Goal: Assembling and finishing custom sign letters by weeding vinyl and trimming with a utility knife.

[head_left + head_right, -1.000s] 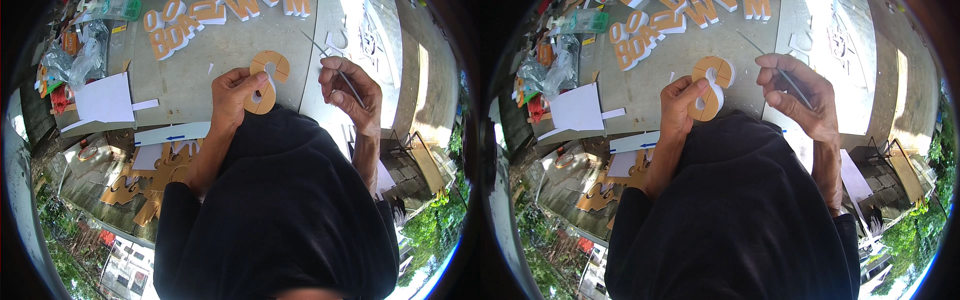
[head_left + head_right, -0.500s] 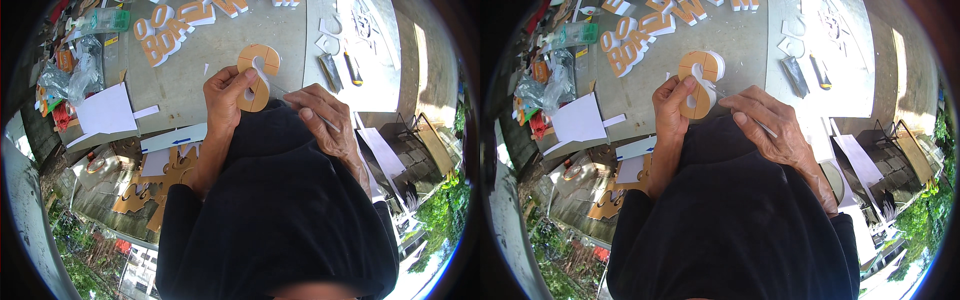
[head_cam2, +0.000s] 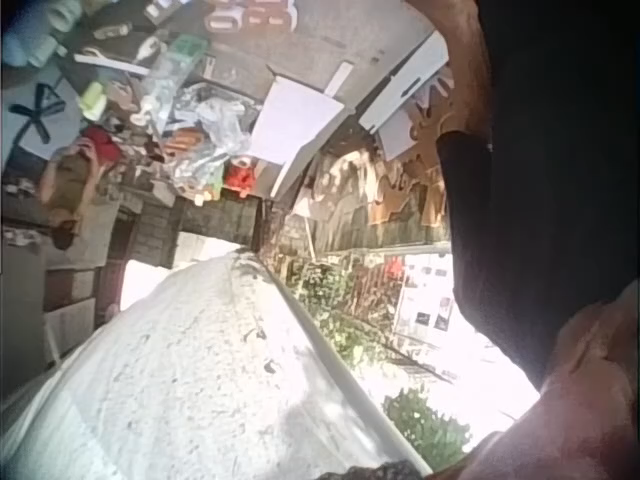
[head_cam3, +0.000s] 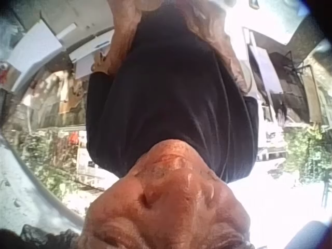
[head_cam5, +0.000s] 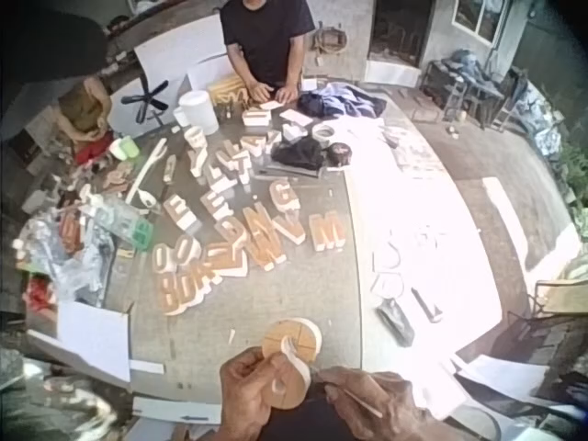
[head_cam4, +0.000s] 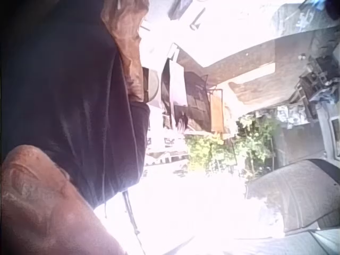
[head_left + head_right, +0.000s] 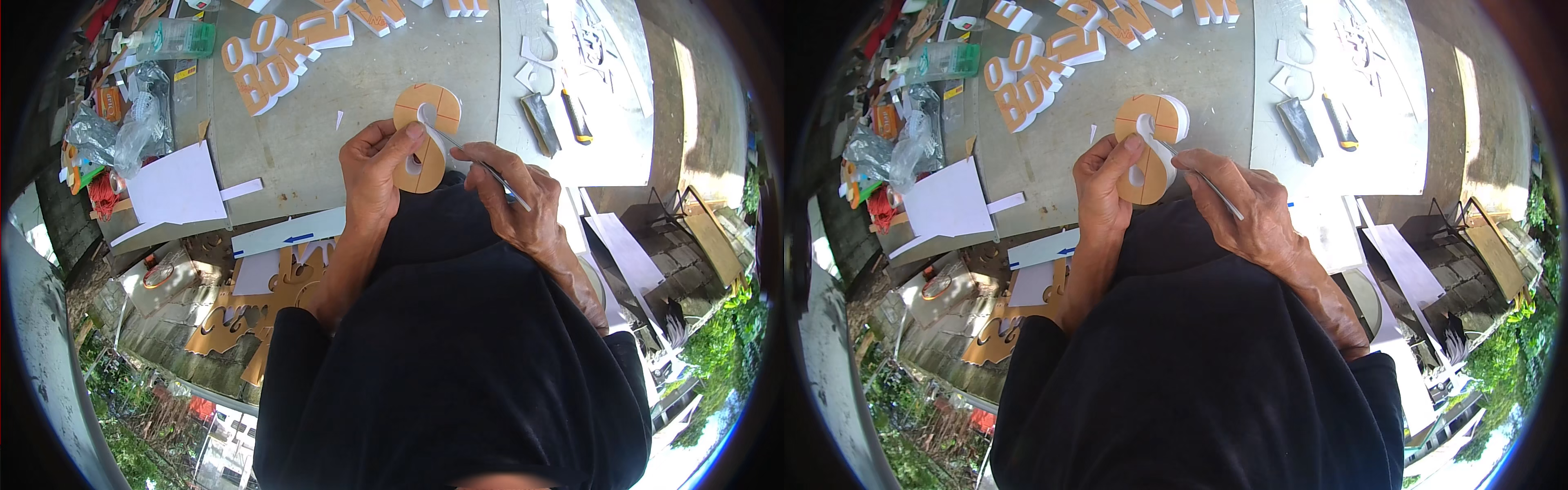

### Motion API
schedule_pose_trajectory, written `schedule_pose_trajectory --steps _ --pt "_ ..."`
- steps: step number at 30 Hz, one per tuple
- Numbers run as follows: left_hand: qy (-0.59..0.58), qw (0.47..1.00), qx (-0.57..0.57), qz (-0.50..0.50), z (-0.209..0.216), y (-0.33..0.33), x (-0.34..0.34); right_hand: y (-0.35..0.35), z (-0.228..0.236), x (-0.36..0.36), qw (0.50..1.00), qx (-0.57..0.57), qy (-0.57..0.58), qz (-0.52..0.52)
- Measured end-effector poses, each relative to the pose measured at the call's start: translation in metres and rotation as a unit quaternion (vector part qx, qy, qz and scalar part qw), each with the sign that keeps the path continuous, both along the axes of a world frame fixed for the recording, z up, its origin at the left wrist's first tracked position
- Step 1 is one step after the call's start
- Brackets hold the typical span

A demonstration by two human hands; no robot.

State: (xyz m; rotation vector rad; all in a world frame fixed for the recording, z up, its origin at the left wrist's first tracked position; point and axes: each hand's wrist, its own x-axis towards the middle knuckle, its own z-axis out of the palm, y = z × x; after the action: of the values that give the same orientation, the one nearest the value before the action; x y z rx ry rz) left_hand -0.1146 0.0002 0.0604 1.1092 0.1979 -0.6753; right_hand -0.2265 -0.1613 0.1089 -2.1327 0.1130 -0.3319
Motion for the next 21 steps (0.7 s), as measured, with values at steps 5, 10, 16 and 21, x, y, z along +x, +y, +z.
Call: schedule_pose_trajectory --steps 5,10,16,21 --pt "0.005 1.000 -0.018 0.007 -0.0014 0.0000 -0.0001 0.0032 -0.0035 0.0074 0.994 -0.072 -0.077 -0.007" --pt "0.007 1.000 -0.018 0.011 0.0027 -0.0036 -0.0007 0.0022 -0.0067 0.0087 0.992 -0.091 -0.084 -0.012" --pt "-0.002 1.000 -0.012 0.003 -0.0001 -0.0030 -0.0013 0.0027 -0.0048 0.0096 0.995 -0.089 -0.049 -0.012" --pt "-0.018 1.000 -0.002 0.000 -0.0008 -0.0018 -0.0026 0.0024 -0.0039 0.0095 0.994 -0.100 -0.038 0.002"
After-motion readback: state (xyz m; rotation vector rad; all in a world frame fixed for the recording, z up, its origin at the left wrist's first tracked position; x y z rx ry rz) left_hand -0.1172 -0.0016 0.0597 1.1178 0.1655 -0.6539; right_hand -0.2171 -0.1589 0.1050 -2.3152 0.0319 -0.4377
